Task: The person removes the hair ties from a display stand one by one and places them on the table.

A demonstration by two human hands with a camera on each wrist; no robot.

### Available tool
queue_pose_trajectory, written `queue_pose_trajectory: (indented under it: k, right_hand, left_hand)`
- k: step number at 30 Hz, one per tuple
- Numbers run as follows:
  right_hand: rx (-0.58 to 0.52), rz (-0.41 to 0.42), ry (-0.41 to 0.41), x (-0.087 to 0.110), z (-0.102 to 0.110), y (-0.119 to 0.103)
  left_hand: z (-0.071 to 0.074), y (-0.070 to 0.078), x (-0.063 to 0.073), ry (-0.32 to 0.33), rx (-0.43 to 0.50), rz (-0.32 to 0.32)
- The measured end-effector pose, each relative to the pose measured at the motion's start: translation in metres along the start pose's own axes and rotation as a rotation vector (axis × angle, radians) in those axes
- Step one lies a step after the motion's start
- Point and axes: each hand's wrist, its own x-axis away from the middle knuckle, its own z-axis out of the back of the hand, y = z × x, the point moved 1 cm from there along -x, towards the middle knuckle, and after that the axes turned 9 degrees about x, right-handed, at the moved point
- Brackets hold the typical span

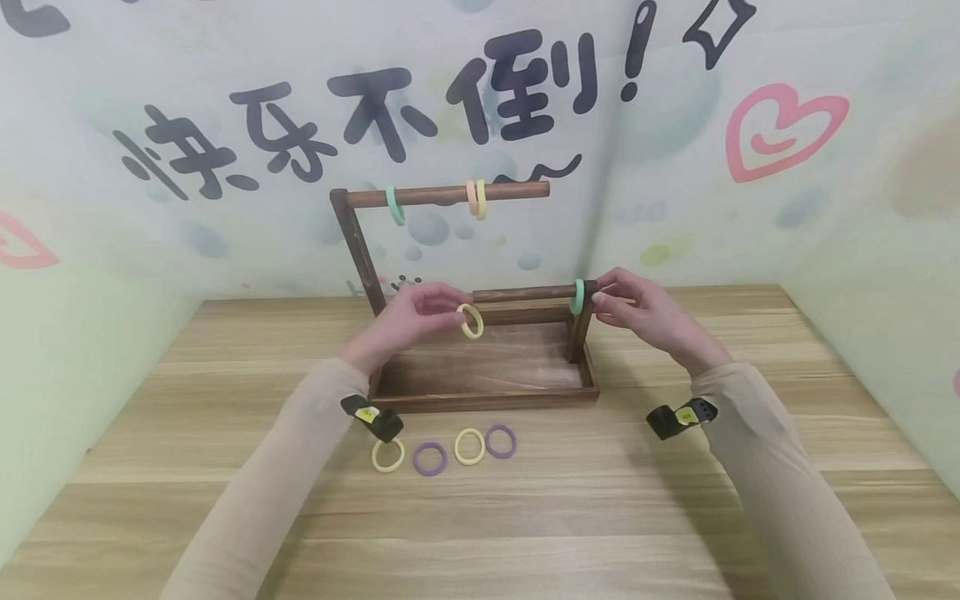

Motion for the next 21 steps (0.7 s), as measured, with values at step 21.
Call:
queue_pose_trajectory:
  k: [21]
  right_hand:
    - [0.003,0.006,-0.002,0.0,0.0,0.001]
  left_hand:
    - [-0.023,-0.012,0.007,-0.108,-0.002,0.012]
